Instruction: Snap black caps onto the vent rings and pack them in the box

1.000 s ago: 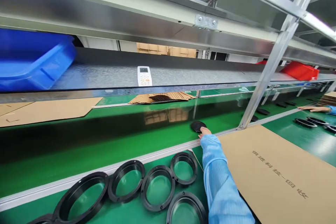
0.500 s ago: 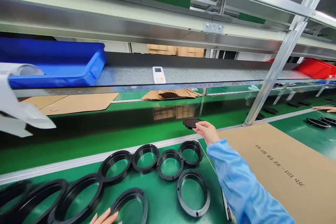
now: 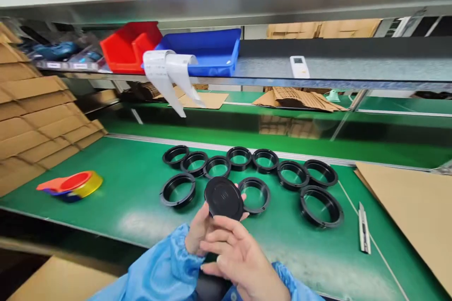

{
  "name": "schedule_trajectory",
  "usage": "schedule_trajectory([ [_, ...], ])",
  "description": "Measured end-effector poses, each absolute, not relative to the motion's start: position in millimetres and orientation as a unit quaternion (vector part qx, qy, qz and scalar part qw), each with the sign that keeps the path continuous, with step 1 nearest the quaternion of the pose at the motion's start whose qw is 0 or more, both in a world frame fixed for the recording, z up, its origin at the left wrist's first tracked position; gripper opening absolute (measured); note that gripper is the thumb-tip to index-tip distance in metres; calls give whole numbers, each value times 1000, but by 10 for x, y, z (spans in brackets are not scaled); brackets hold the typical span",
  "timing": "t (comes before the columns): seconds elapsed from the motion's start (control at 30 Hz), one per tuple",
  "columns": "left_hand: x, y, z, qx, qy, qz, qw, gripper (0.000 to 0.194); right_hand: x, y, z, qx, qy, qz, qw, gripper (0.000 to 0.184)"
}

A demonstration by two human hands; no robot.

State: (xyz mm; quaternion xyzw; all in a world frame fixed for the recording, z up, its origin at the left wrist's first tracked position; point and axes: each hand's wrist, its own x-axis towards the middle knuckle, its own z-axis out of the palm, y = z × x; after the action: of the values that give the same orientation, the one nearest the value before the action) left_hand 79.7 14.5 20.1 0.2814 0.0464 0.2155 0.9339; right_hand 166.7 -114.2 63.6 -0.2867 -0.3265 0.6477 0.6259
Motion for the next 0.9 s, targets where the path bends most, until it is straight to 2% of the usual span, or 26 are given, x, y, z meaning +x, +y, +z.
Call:
schedule_trajectory([
  [0.03,690,169,225,260,42,198,944,78,1595,-1131,636,-291,-348,655,605,57],
  [0.1,506,211,252,248,23,206,946,74,1577,-1103,659,-359,-396,630,563,40],
  [0.17,374,238,240,245,4,215,945,69,1676,-1057,683,-471,-456,516,551,29],
  [0.27,270,238,178,226,-3,156,962,70,1876,-952,657,-574,-542,266,553,30],
  [0.37,262,190,131,202,1,114,973,75,1983,-853,538,-606,-588,160,512,33],
  [0.5,332,116,120,175,21,96,980,74,1997,-817,370,-635,-606,144,457,39],
  [0.67,437,91,69,154,36,134,978,67,2033,-845,302,-627,-630,174,424,47],
  [0.9,558,80,5,167,46,96,980,74,2162,-888,352,-609,-611,210,460,51],
])
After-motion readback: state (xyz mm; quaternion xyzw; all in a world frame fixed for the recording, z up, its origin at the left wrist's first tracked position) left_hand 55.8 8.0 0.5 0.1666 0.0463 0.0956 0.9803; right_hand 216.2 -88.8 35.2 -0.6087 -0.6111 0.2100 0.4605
